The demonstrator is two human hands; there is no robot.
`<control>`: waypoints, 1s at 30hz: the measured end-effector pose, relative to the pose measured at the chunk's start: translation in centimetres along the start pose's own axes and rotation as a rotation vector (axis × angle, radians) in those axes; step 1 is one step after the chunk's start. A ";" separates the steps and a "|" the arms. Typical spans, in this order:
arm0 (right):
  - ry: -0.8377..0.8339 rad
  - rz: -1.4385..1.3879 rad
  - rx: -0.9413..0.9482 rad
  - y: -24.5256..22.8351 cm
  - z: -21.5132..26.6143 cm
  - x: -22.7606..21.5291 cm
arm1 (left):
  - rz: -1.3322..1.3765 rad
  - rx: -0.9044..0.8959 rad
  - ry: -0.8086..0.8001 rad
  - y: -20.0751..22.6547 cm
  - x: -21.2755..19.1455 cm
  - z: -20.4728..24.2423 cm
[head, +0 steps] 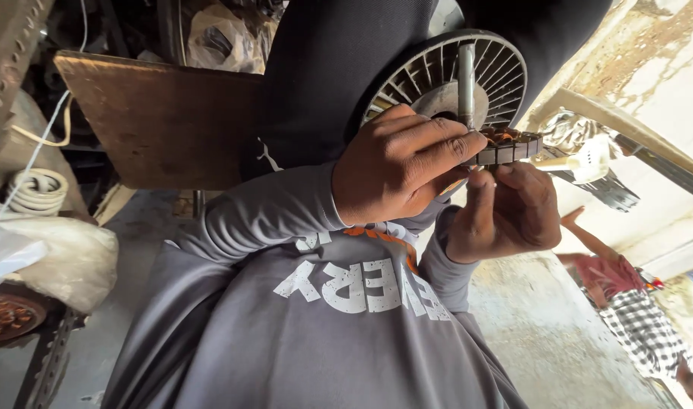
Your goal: The person repairs a fan motor armature while seated, working on their lap. They fit small insulating pieces into the copper-wound stator slots, cut strips of insulating material with scissors, and use a screwdriver on the motor assembly, picking up and positioning small components one at a time.
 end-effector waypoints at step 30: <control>-0.063 0.353 -0.368 -1.3 -2.8 -0.4 | 0.314 0.123 0.204 -1.0 2.3 1.1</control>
Point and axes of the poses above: each hand's wrist, its own z-axis away from the middle knuckle, its own x-axis out of the palm, y = z × x, the point moved 8 cm from there along -z, towards the middle knuckle, and after that the axes turned 8 degrees about z, right-handed, at the moved point
